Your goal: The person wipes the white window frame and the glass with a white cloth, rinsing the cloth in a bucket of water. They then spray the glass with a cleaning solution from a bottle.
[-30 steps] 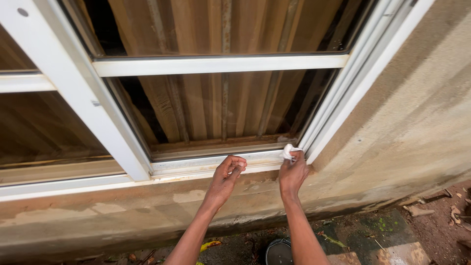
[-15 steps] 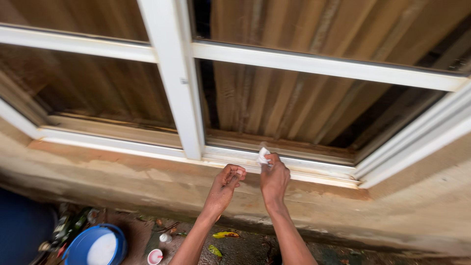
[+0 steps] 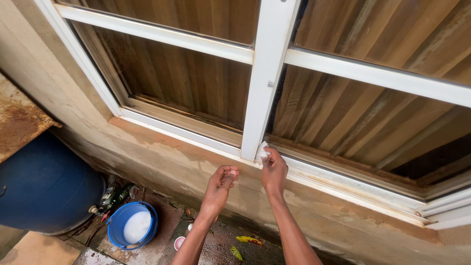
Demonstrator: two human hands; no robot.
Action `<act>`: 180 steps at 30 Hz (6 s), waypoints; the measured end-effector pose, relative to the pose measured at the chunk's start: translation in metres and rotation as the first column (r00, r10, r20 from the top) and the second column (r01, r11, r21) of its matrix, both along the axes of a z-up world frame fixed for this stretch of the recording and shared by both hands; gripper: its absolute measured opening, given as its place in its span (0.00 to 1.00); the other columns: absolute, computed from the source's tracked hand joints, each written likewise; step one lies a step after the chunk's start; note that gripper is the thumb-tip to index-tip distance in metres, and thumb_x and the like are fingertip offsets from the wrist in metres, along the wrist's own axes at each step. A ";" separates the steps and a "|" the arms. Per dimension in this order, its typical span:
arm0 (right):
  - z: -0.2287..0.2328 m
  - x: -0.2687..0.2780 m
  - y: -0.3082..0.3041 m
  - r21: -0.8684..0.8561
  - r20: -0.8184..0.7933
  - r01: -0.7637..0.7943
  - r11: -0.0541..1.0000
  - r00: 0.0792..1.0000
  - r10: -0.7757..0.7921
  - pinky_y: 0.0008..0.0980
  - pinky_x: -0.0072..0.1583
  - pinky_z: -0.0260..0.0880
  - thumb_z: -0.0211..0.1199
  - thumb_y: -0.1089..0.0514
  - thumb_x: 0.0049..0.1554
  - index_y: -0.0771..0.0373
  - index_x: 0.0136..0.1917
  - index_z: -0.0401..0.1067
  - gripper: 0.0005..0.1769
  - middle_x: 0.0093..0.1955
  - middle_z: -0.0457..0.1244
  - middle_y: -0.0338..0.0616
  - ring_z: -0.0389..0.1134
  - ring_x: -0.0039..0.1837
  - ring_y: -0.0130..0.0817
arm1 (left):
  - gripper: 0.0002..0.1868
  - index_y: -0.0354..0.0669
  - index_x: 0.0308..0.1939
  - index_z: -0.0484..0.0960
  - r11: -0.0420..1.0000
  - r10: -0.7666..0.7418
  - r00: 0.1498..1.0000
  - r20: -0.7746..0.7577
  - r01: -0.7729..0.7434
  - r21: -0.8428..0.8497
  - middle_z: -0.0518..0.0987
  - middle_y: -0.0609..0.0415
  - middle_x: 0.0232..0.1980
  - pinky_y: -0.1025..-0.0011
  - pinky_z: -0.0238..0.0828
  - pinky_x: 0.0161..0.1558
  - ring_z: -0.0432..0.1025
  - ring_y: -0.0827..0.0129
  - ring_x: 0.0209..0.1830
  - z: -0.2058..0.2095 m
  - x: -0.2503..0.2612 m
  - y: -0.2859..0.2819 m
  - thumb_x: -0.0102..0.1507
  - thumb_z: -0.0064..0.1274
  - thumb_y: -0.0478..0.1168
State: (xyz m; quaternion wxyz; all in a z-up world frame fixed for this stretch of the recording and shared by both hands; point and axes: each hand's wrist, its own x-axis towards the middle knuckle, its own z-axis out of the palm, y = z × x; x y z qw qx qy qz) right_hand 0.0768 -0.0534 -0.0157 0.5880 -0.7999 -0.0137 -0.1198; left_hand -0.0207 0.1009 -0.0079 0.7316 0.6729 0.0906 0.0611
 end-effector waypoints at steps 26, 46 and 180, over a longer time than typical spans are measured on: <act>0.114 -0.121 -0.136 0.678 -0.148 0.032 0.734 0.985 0.094 0.40 0.57 0.75 0.60 0.64 0.57 0.65 0.67 0.70 0.24 0.58 0.70 0.53 0.71 0.56 0.39 | 0.12 0.34 0.51 0.79 0.861 -0.450 0.878 0.161 0.475 -0.183 0.84 0.44 0.41 0.75 0.72 0.35 0.76 0.71 0.37 0.110 0.036 -0.135 0.66 0.56 0.37; 0.221 -0.016 -0.316 -0.119 0.854 0.742 0.659 0.416 -0.314 0.37 0.53 0.76 0.56 0.74 0.66 0.73 0.72 0.68 0.21 0.60 0.65 0.56 0.71 0.57 0.44 | 0.12 0.40 0.49 0.81 0.857 -0.497 0.801 0.333 0.513 0.046 0.80 0.55 0.48 0.69 0.78 0.46 0.75 0.72 0.50 0.181 0.038 -0.236 0.66 0.52 0.42; -0.334 -0.215 -0.220 0.253 -0.799 -0.296 0.921 0.473 0.371 0.35 0.48 0.78 0.54 0.59 0.63 0.64 0.65 0.69 0.17 0.53 0.72 0.52 0.76 0.48 0.37 | 0.16 0.42 0.53 0.80 0.980 -0.171 0.822 -0.544 0.201 -0.004 0.77 0.54 0.45 0.70 0.70 0.46 0.71 0.71 0.46 -0.223 -0.142 -0.057 0.64 0.56 0.44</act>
